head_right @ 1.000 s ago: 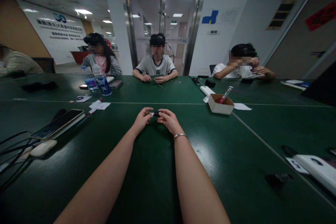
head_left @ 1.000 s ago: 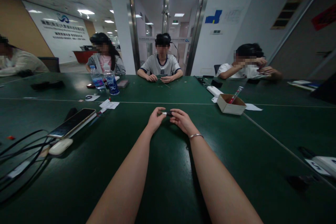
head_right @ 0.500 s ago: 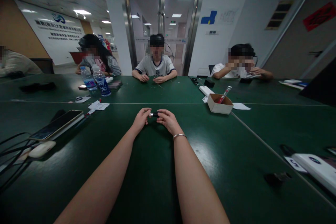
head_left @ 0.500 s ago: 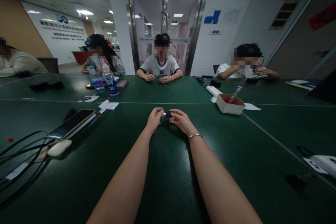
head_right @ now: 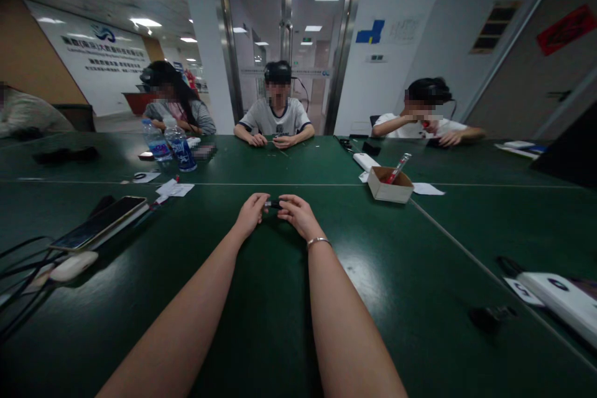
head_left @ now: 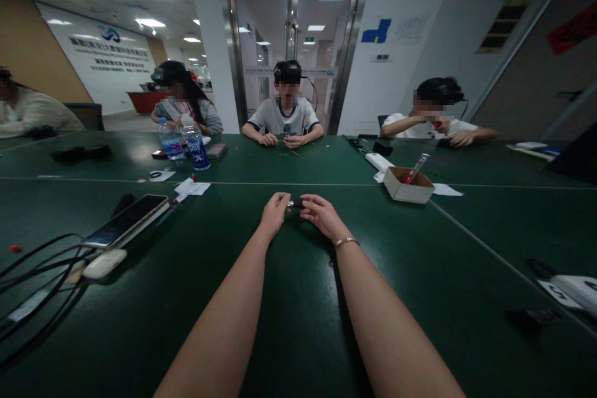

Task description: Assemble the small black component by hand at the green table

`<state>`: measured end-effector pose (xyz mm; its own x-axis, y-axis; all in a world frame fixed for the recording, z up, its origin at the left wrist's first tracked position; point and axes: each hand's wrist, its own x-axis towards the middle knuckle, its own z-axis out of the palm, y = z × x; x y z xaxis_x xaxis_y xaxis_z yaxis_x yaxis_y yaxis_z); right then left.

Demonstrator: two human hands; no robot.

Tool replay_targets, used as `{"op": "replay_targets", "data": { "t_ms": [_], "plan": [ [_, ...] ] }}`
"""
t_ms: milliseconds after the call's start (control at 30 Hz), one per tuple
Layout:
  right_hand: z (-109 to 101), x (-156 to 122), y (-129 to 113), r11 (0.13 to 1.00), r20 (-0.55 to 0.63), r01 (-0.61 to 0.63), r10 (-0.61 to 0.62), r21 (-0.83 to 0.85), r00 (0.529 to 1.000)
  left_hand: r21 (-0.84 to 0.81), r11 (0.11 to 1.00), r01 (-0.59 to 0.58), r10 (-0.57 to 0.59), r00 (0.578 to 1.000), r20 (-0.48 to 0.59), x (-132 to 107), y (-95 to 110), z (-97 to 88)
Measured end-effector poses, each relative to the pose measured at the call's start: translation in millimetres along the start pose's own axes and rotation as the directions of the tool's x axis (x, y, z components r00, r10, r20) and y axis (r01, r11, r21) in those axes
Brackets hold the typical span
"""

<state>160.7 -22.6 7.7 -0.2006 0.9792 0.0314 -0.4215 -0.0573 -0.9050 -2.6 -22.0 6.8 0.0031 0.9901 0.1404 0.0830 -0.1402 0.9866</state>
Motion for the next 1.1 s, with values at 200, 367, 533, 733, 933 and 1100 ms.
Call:
{"op": "replay_targets", "data": {
  "t_ms": [200,367,533,733,933,1100],
  "plan": [
    [0.0,0.4,-0.1,1.000,0.006,-0.008,0.008,-0.003,1.000,0.007,1.000,0.015,-0.015,1.000,-0.016,-1.7,3.7,0.1],
    [-0.5,0.5,0.3,1.000,0.014,-0.006,0.006,-0.005,1.000,0.026,0.999,0.025,-0.025,1.000,-0.012,-2.3,5.2,-0.4],
    [-1.7,1.3,1.7,1.000,0.017,-0.003,0.003,-0.011,1.000,0.024,0.999,0.028,-0.029,0.999,0.017,-2.3,4.2,-0.7],
    [-2.6,1.9,2.7,1.000,0.008,-0.002,0.002,0.000,1.000,0.008,0.999,-0.039,0.039,0.999,-0.023,-0.7,0.4,-1.3],
    [-2.1,1.7,1.6,1.000,0.009,0.001,-0.001,0.003,1.000,-0.036,0.989,-0.142,0.140,0.989,-0.047,0.2,3.3,-5.1],
    [-1.3,0.4,0.4,1.000,0.007,-0.008,0.008,0.007,1.000,-0.050,0.987,-0.153,0.152,0.988,-0.029,0.8,3.3,-6.3]
  ]
}}
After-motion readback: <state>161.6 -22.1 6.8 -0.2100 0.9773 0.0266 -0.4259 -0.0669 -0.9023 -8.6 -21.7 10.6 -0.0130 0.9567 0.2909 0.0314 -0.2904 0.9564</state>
